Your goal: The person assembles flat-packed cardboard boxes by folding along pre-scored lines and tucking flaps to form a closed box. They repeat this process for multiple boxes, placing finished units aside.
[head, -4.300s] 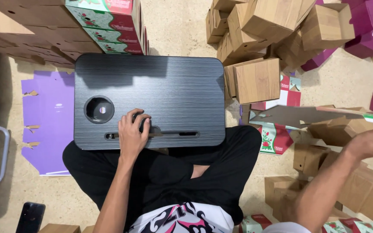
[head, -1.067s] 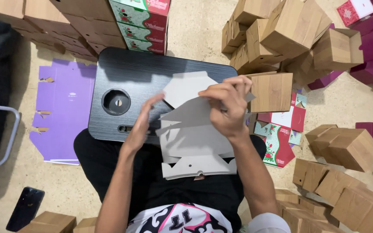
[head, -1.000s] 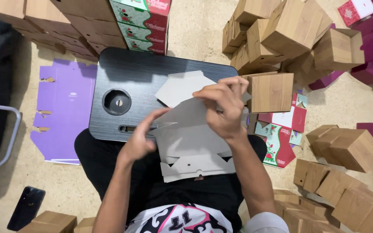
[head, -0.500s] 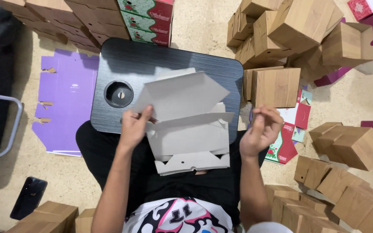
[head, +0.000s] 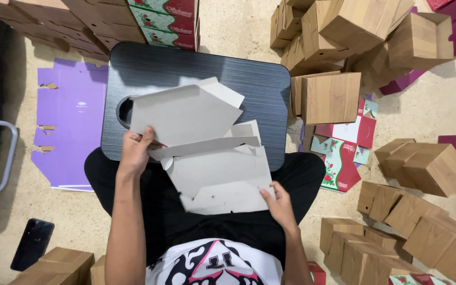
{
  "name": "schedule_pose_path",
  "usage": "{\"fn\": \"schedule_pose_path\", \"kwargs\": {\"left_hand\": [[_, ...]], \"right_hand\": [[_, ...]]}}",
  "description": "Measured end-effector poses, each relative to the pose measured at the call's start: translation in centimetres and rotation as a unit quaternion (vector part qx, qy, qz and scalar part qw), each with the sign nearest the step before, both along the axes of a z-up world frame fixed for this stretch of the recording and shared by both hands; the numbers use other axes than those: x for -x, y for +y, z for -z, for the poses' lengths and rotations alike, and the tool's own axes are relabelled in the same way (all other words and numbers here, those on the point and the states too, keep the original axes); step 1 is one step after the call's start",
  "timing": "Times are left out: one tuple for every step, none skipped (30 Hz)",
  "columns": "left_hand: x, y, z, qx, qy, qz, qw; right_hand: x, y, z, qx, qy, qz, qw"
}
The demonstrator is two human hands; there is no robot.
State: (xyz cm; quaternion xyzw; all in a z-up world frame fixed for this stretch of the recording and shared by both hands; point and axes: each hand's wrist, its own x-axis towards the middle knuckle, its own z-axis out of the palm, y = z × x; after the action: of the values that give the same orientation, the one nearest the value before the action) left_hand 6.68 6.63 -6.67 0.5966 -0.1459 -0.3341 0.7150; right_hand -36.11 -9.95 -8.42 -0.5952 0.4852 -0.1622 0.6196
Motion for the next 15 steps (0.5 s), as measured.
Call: {"fn": "schedule_pose_path", "kwargs": {"left_hand": [[-0.1,0.2,0.0,0.005,0.020,-0.005,1.000],[0.0,0.5,0.1,0.009,0.040,-0.011,0.999],[-0.5,1.2,1.3,0.008,0.040,-0.013,0.999],[-1.1,1.8,2.5,0.027,0.050,-0.032,0.998],[-1.6,2.4,3.8,0.046,0.060,-0.052,0.996],[-1.7,2.3,2.9,0.046,0.059,-0.054,0.996],[-1.8,2.2,2.0,0.056,0.061,-0.051,0.995],[-2.0,2.1,1.1,0.065,0.063,-0.046,0.995],[-1.8,2.5,2.5,0.065,0.062,-0.046,0.995],[-1.5,3.0,3.9,0.051,0.065,-0.032,0.996],[-1.3,3.6,5.4,0.037,0.068,-0.019,0.997],[-0.2,2.9,2.2,0.035,0.069,-0.018,0.997],[0.9,2.1,-1.1,0.047,0.052,0.021,0.997],[1.9,1.2,-4.3,0.061,0.034,0.060,0.996],[1.9,0.6,-3.7,0.060,0.034,0.061,0.996]], "right_hand": [[-0.2,0.3,-0.4,0.009,0.004,-0.004,1.000],[-0.3,0.6,-0.8,0.017,0.009,-0.008,1.000],[0.3,0.5,-0.2,0.016,0.009,-0.010,1.000],[0.8,0.2,0.4,0.009,-0.038,-0.016,0.999],[1.2,-0.2,1.1,0.001,-0.084,-0.023,0.996],[0.9,-0.4,0.0,0.002,-0.085,-0.025,0.996],[0.5,-0.6,-1.1,-0.018,-0.104,-0.062,0.992],[0.2,-0.6,-2.1,-0.039,-0.122,-0.096,0.987],[0.1,-1.0,-1.8,-0.039,-0.123,-0.096,0.987],[0.2,-1.1,-1.5,-0.104,-0.189,-0.129,0.968],[0.2,-1.2,-1.2,-0.168,-0.253,-0.161,0.939],[0.0,-1.9,-1.0,-0.170,-0.253,-0.160,0.939],[-0.3,-2.6,-0.8,-0.181,-0.241,-0.174,0.937],[-0.6,-3.4,-0.6,-0.191,-0.230,-0.190,0.935],[-1.1,-3.8,-0.8,-0.192,-0.230,-0.189,0.935]]}}
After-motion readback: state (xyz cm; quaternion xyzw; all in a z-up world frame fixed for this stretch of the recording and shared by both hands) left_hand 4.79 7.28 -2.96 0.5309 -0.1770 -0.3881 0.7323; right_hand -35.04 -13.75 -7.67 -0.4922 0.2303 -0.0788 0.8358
